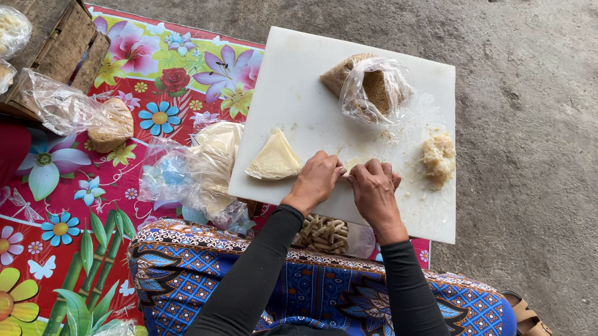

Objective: The person sits on a floral mat and repeatedly wraps a brown filling into thin triangular wrappers. They scoop the filling with a small spoon, place it on the wrapper, fold the edges, and set the finished item into a plastic bag. A second person works alongside on a similar task.

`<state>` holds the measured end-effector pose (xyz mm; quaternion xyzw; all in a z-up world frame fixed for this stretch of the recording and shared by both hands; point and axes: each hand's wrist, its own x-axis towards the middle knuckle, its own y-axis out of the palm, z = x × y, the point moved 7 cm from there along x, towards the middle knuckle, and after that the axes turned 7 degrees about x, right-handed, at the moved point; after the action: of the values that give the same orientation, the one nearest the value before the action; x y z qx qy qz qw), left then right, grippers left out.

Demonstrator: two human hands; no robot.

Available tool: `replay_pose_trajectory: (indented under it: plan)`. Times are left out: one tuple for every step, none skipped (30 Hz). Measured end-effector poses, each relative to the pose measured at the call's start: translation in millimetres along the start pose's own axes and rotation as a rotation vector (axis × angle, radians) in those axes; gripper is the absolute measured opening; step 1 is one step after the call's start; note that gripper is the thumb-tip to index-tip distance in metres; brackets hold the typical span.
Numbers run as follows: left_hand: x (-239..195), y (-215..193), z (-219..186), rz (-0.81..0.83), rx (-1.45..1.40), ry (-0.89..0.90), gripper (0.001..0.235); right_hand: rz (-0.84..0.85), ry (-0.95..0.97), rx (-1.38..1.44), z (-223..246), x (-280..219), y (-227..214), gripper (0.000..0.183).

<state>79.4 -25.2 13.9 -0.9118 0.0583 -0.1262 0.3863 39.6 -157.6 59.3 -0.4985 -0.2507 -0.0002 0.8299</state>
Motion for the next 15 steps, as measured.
replay_pose_trajectory:
  plan:
    - [-2,-1,1,0.011,-0.012,0.023,0.016,-0.013,-0.004,-0.004,0,-1,0,0.007]
    - [-4,-2,1,0.022,-0.024,0.044,0.017,-0.015,-0.015,0.0,0,-3,0,0.007]
    - [-6,-2,2,0.019,-0.001,0.023,0.017,-0.016,-0.027,0.003,1,-5,-1,0.006]
    - [-4,0,0,0.015,0.022,0.006,0.016,-0.021,-0.039,0.004,3,-4,-3,0.007]
    - [-2,1,-1,0.011,0.045,-0.011,0.016,0.006,-0.007,0.057,2,-2,-3,0.014]
    - [0,2,-1,0.012,0.06,-0.036,0.016,0.032,0.031,0.107,-1,-2,-5,0.021]
    - [3,3,-2,0.013,0.076,-0.061,0.015,0.059,0.069,0.157,-3,-1,-6,0.028]
    - [5,4,-2,0.016,0.09,-0.085,0.015,0.069,0.043,0.123,-2,0,-7,0.022]
    - [7,6,-1,0.041,0.084,-0.122,0.015,0.079,0.017,0.09,-1,0,-8,0.015]
    - [9,6,1,0.065,0.08,-0.158,0.016,0.088,-0.009,0.058,1,1,-8,0.009]
    - [9,8,3,0.09,0.075,-0.194,0.017,0.077,0.004,0.052,0,1,-9,0.008]
    - [10,4,0,0.037,0.06,-0.171,0.015,0.063,0.013,0.049,0,4,-8,0.007]
    - [9,2,-2,-0.016,0.044,-0.147,0.013,0.048,0.021,0.045,0,5,-8,0.007]
    - [7,0,-3,-0.069,0.028,-0.126,0.012,0.029,0.011,0.03,0,6,-8,0.006]
    - [5,0,-5,-0.077,0.034,-0.06,0.011,0.009,0.001,0.014,0,7,-8,0.006]
